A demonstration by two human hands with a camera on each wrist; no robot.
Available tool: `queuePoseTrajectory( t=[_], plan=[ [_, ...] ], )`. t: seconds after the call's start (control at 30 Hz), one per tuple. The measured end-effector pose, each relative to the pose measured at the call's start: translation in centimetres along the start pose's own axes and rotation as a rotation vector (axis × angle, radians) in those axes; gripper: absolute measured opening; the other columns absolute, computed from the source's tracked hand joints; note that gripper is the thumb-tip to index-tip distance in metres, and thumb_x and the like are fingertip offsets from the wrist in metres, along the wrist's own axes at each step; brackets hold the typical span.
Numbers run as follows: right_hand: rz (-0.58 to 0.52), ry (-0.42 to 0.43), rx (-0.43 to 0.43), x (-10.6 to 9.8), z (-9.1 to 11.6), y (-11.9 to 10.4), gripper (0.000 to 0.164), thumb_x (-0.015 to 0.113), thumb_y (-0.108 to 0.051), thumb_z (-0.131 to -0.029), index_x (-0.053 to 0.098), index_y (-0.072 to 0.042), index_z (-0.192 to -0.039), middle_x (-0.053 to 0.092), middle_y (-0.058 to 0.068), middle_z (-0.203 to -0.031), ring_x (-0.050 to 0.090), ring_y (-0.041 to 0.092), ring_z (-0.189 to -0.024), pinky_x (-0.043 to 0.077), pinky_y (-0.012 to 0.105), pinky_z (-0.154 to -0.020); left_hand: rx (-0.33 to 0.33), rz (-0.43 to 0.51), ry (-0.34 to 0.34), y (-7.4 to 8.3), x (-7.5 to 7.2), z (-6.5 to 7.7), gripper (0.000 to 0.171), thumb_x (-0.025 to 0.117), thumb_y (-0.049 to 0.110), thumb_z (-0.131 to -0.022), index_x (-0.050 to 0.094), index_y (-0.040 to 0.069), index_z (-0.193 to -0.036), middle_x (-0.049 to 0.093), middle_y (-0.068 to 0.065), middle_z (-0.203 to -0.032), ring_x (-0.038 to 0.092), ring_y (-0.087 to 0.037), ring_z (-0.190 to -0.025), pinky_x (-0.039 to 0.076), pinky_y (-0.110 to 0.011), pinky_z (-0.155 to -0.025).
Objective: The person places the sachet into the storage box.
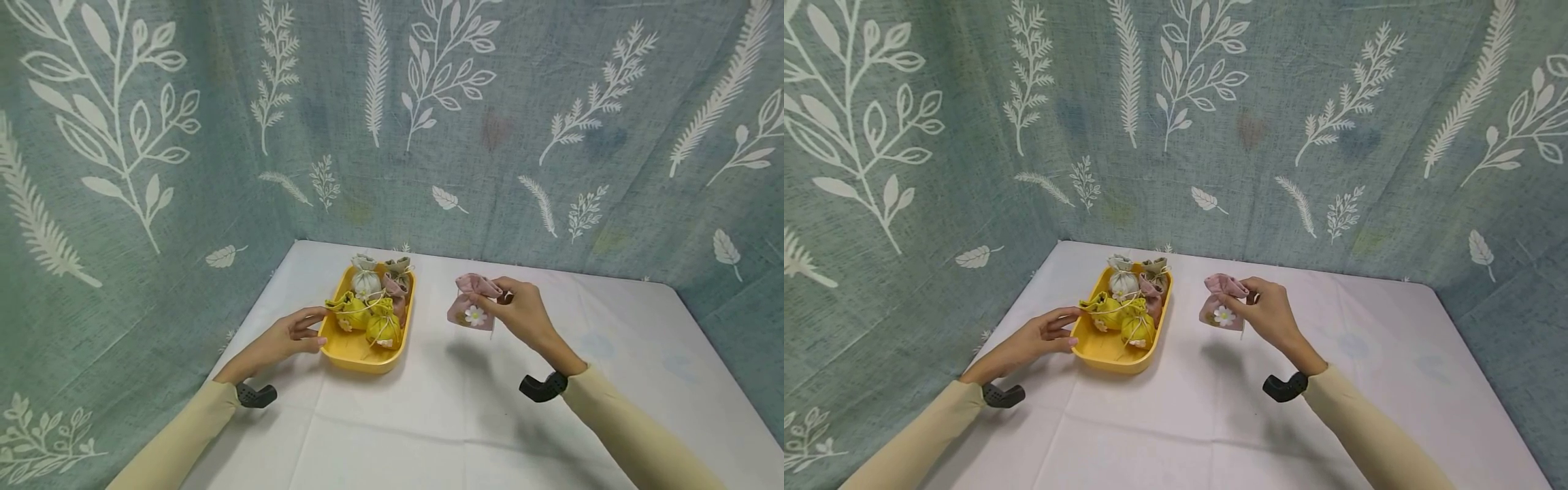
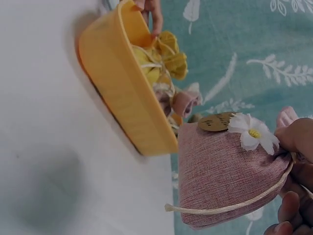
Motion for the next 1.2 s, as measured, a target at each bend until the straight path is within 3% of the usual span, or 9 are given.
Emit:
queuePoseTrajectory(
  t=[0.8, 1.2],
  plan=[
    [-0.059, -0.091, -0.021, 6.1, -1.1, -3.6, 0.021, 0.083, -0.033, -0.090, 0.069, -0.019, -0.084, 0.057, -0.004, -0.074, 0.043, 0.014, -0.061, 0.033, 0.026, -0.052, 0.020, -0.011, -0.006, 0.1, -0.1, 0.0, 0.071, 0.078, 0.040, -0.093, 0.044, 0.027, -0.154, 0.044, -0.004, -0.159, 0.054, -0.033, -0.134, 0.051, -0.047, -0.104],
    [-0.133, -0.116, -0.111, 9.7, -1.6, -6.7, 0.016, 0.084, -0.029, -0.089, 0.071, -0.019, -0.086, 0.060, -0.006, -0.077, 0.041, 0.011, -0.058, 0.033, 0.024, -0.053, 0.032, -0.002, -0.022, 0.4, -0.1, 0.0, 0.070, 0.077, 0.039, -0.094, 0.043, 0.029, -0.154, 0.044, -0.003, -0.159, 0.054, -0.031, -0.134, 0.051, -0.045, -0.104]
  ],
)
Point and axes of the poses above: each hand's wrist, its own z-axis away from the middle knuckle, its own x-axis out of the palm, y = z × x, the point moved 8 cm from there along -z, towards the middle knuckle
